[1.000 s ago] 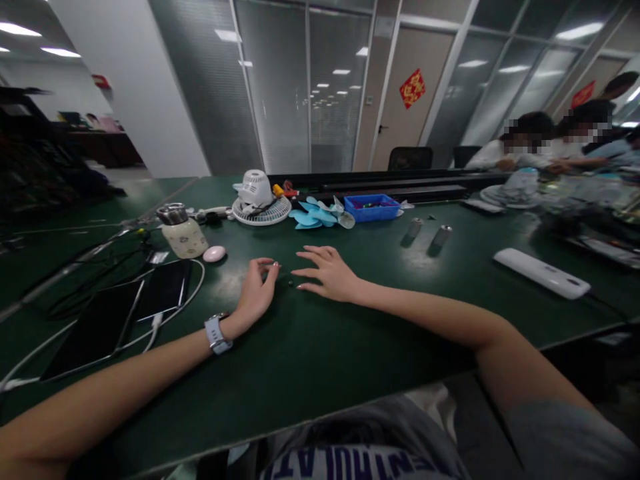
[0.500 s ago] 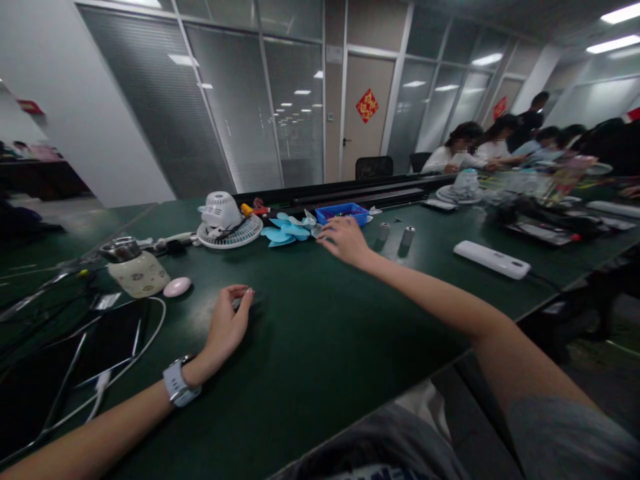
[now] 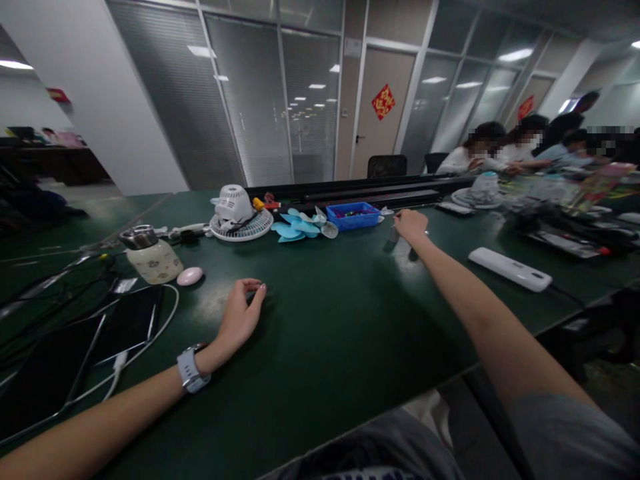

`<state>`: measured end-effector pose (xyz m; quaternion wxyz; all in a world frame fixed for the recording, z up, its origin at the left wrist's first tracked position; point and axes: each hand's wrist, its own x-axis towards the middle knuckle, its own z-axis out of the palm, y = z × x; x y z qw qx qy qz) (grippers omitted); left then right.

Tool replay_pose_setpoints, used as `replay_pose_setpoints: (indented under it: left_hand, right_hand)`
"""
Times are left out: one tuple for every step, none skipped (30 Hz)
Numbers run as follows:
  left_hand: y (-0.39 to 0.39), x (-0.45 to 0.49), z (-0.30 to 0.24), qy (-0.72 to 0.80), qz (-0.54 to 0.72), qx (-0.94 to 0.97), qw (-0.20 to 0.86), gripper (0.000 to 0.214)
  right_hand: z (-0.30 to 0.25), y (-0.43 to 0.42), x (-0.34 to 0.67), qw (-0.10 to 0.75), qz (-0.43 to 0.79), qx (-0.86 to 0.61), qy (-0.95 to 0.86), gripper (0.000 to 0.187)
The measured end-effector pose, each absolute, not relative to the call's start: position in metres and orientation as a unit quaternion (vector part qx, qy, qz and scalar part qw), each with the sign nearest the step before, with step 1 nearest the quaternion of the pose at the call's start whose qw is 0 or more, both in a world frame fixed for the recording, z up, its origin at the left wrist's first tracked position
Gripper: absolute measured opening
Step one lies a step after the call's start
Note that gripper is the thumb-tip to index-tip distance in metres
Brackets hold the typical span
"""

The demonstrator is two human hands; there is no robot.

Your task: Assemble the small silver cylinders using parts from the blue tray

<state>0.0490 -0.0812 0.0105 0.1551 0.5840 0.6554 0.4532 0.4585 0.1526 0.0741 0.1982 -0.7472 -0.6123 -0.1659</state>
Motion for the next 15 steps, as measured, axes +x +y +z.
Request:
replay_pose_setpoints:
  left_hand:
    - [-0.081, 0.049, 0.011, 0.657, 0.452, 0.583, 0.156, 0.041]
    - [-0.081, 0.049, 0.011, 0.657, 0.451, 0.583, 0.157, 0.041]
    - [-0.081, 0.049, 0.011, 0.656, 0.451, 0.584, 0.158, 0.040]
    - [-0.081, 0.049, 0.010, 0.654, 0.451, 0.586, 0.157, 0.040]
    - [-0.080, 0.049, 0.009, 0.652, 0.451, 0.589, 0.157, 0.039]
    - [-0.080, 0.048, 0.008, 0.649, 0.453, 0.591, 0.158, 0.039]
    - [-0.079, 0.048, 0.006, 0.647, 0.454, 0.592, 0.159, 0.039]
    - [-0.078, 0.047, 0.005, 0.645, 0.455, 0.592, 0.160, 0.038]
    - [-0.077, 0.046, 0.003, 0.644, 0.456, 0.592, 0.162, 0.038]
    - [-0.077, 0.046, 0.002, 0.643, 0.456, 0.593, 0.164, 0.038]
    - [-0.076, 0.045, 0.001, 0.642, 0.455, 0.594, 0.165, 0.038]
    - [-0.076, 0.045, 0.000, 0.642, 0.454, 0.595, 0.165, 0.038]
    - [-0.076, 0.045, 0.000, 0.642, 0.454, 0.596, 0.164, 0.038]
    - [-0.076, 0.045, 0.000, 0.641, 0.453, 0.597, 0.163, 0.037]
    - [-0.076, 0.045, 0.000, 0.641, 0.453, 0.598, 0.162, 0.037]
  right_hand:
    - [0.074, 0.154, 0.458, 0.187, -0.164, -0.755, -0.607, 0.032]
    - [0.075, 0.156, 0.459, 0.176, -0.159, -0.762, -0.603, 0.031]
    - [0.075, 0.157, 0.459, 0.167, -0.153, -0.768, -0.599, 0.030]
    - [0.074, 0.158, 0.460, 0.162, -0.146, -0.773, -0.596, 0.030]
    - [0.074, 0.159, 0.461, 0.161, -0.141, -0.777, -0.593, 0.029]
    - [0.073, 0.159, 0.462, 0.162, -0.137, -0.779, -0.590, 0.030]
    - [0.072, 0.159, 0.463, 0.165, -0.136, -0.780, -0.588, 0.030]
    - [0.071, 0.159, 0.464, 0.168, -0.134, -0.781, -0.586, 0.030]
    - [0.070, 0.159, 0.464, 0.169, -0.131, -0.782, -0.586, 0.030]
    - [0.069, 0.159, 0.465, 0.169, -0.125, -0.783, -0.586, 0.030]
    - [0.069, 0.158, 0.465, 0.169, -0.119, -0.783, -0.587, 0.030]
    - [0.069, 0.157, 0.465, 0.170, -0.112, -0.782, -0.589, 0.030]
    - [0.068, 0.157, 0.465, 0.170, -0.106, -0.781, -0.591, 0.031]
    - [0.068, 0.156, 0.465, 0.172, -0.102, -0.781, -0.592, 0.031]
    - [0.068, 0.155, 0.465, 0.174, -0.100, -0.780, -0.592, 0.031]
